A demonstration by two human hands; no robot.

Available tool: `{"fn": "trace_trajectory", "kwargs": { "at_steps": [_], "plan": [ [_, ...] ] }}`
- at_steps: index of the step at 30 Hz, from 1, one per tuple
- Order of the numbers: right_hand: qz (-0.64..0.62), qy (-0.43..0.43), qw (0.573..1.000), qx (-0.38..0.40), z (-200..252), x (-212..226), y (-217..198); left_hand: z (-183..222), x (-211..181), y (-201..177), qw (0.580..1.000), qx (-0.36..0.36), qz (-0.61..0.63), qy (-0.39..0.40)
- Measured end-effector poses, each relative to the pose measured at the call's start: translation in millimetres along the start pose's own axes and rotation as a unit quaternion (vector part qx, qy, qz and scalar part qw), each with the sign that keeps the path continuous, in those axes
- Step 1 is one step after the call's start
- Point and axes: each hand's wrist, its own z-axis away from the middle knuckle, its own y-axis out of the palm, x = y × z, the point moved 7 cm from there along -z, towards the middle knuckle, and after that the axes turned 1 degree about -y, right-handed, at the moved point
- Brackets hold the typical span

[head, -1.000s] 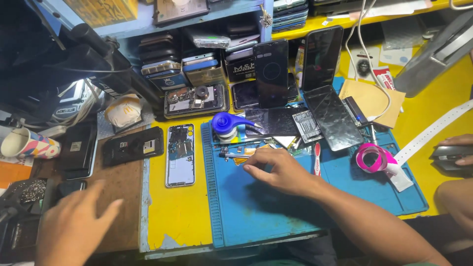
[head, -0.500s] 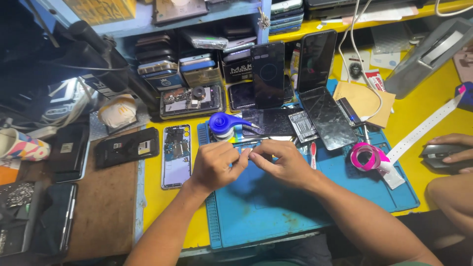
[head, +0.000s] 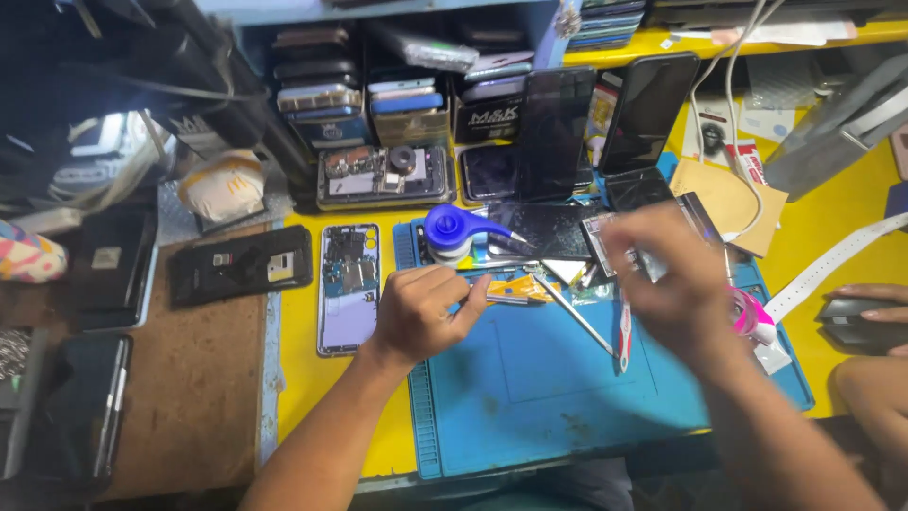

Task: The person handles multiple smartphones on a cluttered workbench, using a screwdriver to remove screws from the back of an Oppo phone and later a Vivo phone. They also peel off colored stickers from the devices and place them on the table.

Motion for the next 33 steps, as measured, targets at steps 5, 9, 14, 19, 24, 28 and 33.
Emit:
{"fn": "trace_trajectory", "kwargs": {
  "at_steps": [5,9,14,19,24,28,33],
  "plan": [
    [0.266,-0.160,0.948,0.078,-100,-51,-27,4,-12,-1,0.998,0.017,0.001,0.061],
    [0.355,-0.101,0.914,0.171,-156,-120,3,3,-12,-3,0.998,0.017,0.015,0.066],
    [0.422,-0.152,0.870,0.203,-165,-135,32,6,0,-7,0.998,0.003,-0.021,0.054],
    [0.395,-0.280,0.866,0.128,-157,-116,21,4,-2,-11,0.998,-0.008,-0.017,0.055],
    [0.335,-0.285,0.892,0.105,-139,-129,9,5,-5,-12,0.998,-0.014,-0.013,0.054],
    [0.353,-0.278,0.892,0.055,-143,-141,13,6,-6,-8,0.999,-0.009,-0.006,0.052],
    [0.273,-0.265,0.924,0.049,-149,-131,-1,2,-5,-16,0.998,-0.026,-0.021,0.054]
  ]
}}
